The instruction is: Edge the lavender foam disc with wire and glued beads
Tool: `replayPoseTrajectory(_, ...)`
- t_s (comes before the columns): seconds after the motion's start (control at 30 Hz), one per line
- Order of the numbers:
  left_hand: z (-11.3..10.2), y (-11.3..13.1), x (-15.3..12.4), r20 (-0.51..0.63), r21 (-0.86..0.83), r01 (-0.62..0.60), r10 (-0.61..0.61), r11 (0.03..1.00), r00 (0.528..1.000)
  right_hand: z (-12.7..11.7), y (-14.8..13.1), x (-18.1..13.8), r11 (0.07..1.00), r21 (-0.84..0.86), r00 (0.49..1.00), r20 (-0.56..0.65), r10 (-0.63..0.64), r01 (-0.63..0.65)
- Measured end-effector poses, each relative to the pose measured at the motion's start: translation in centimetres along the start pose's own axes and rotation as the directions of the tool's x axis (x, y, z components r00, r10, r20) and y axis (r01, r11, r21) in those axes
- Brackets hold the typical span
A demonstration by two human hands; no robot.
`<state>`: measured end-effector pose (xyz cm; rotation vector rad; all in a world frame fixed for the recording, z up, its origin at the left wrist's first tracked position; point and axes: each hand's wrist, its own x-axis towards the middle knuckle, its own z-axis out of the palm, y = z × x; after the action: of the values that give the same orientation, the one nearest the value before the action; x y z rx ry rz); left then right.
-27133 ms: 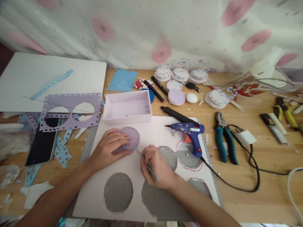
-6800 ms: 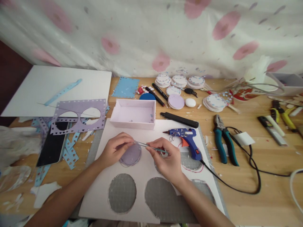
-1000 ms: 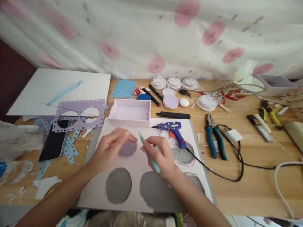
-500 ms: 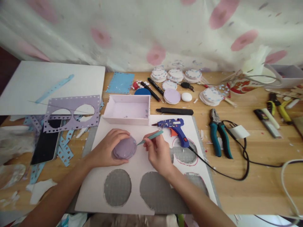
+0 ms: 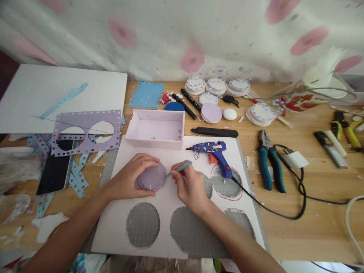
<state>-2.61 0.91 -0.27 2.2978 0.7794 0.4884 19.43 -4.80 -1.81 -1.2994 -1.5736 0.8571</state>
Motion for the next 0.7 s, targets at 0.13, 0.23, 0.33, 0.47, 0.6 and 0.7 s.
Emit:
replayPoseTrajectory(0.13, 0.0, 0.1, 0.0, -0.008, -0.017, 0.006, -0.006, 1.0, 1.0, 0.1, 0.0, 0.0, 0.991, -0.091, 0.995, 0.009, -0.1, 0.1)
replayPoseTrajectory(0.23, -0.1, 0.2, 0.0, -0.004, -0.025, 0.021, -0.021, 0.999, 1.0, 0.0, 0.0, 0.1, 0.96, -0.177, 0.976, 0.024, -0.215, 0.216)
replayPoseTrajectory(0.33, 0.0, 0.2, 0.0, 0.0, -0.031, 0.039, -0.039, 0.999, 0.999, -0.2, -0.1, 0.2, 0.92, -0.211, 0.944, 0.061, -0.326, 0.331)
replayPoseTrajectory(0.47, 0.1, 0.0, 0.0, -0.013, -0.029, 0.021, -0.021, 0.999, 1.0, -0.6, -0.1, 0.3, 0.843, -0.227, 0.871, 0.195, -0.452, 0.488)
replayPoseTrajectory(0.6, 0.1, -0.2, -0.1, -0.019, -0.017, 0.003, -0.003, 1.0, 1.0, -0.9, -0.1, 0.2, 0.808, -0.253, 0.84, 0.274, -0.467, 0.532)
replayPoseTrajectory(0.7, 0.1, -0.1, -0.1, -0.02, -0.024, 0.012, -0.012, 1.0, 1.0, -1.1, -0.2, 0.2, 0.808, -0.27, 0.849, 0.243, -0.469, 0.524)
